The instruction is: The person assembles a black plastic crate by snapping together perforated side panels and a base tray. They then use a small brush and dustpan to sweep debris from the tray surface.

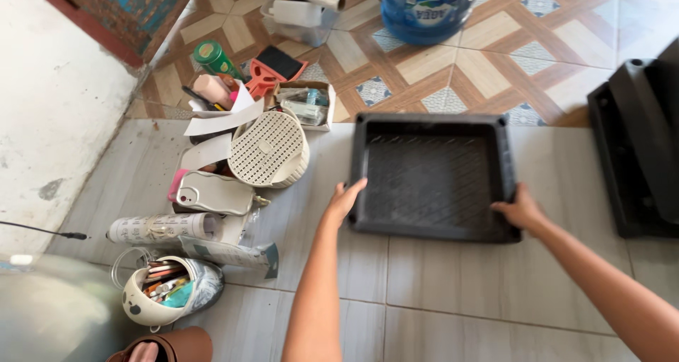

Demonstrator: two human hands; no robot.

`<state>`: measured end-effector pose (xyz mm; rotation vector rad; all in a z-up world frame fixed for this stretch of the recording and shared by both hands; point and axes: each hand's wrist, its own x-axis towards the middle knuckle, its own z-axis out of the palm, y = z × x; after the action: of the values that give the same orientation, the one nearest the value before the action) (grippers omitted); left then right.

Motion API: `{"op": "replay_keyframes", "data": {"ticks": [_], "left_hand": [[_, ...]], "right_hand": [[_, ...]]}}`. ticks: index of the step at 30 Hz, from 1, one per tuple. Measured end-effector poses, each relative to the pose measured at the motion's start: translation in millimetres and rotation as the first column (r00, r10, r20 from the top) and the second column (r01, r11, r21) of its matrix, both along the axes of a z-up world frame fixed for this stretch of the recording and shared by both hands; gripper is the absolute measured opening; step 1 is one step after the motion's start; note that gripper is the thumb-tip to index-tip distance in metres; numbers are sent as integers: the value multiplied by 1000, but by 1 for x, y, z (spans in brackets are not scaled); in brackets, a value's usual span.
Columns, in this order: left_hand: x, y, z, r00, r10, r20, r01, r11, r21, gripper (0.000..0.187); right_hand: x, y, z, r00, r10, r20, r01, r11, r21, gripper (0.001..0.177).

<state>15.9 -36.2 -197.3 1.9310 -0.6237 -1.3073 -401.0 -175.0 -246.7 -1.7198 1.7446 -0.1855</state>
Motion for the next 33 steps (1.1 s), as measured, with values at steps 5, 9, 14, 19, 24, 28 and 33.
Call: {"op": "replay_keyframes", "data": {"ticks": [5,9,14,19,24,28,33], "left_hand": [[-20,-41,-23,947,139,-291,-214,946,-245,90],[-23,-53,-43,882,171,-440,-313,910,-273,88],[8,-53,-6,813,243,-529,-422,872,-248,83],[29,-70,58,591,71,-804,-537,779,-325,77],[97,-95,144,554,-63,-830,-527,746,-408,75],[151,-92,179,440,-46,-897,-689,624,-370,72],[203,-67,184,455,10,-891,-735,569,-369,69]], "right_hand": [[-2,-55,28,935,-316,162,273,932,239,83],[7,-59,59,891,-442,108,392,867,309,86],[56,-50,89,971,-11,-239,-129,818,-561,85],[194,-49,134,972,235,-3,-218,898,-381,66],[348,-27,190,677,-208,707,-58,941,332,79],[440,-16,210,346,-419,839,-117,868,482,79],[499,-30,221,342,-393,854,-168,868,467,76]]}}
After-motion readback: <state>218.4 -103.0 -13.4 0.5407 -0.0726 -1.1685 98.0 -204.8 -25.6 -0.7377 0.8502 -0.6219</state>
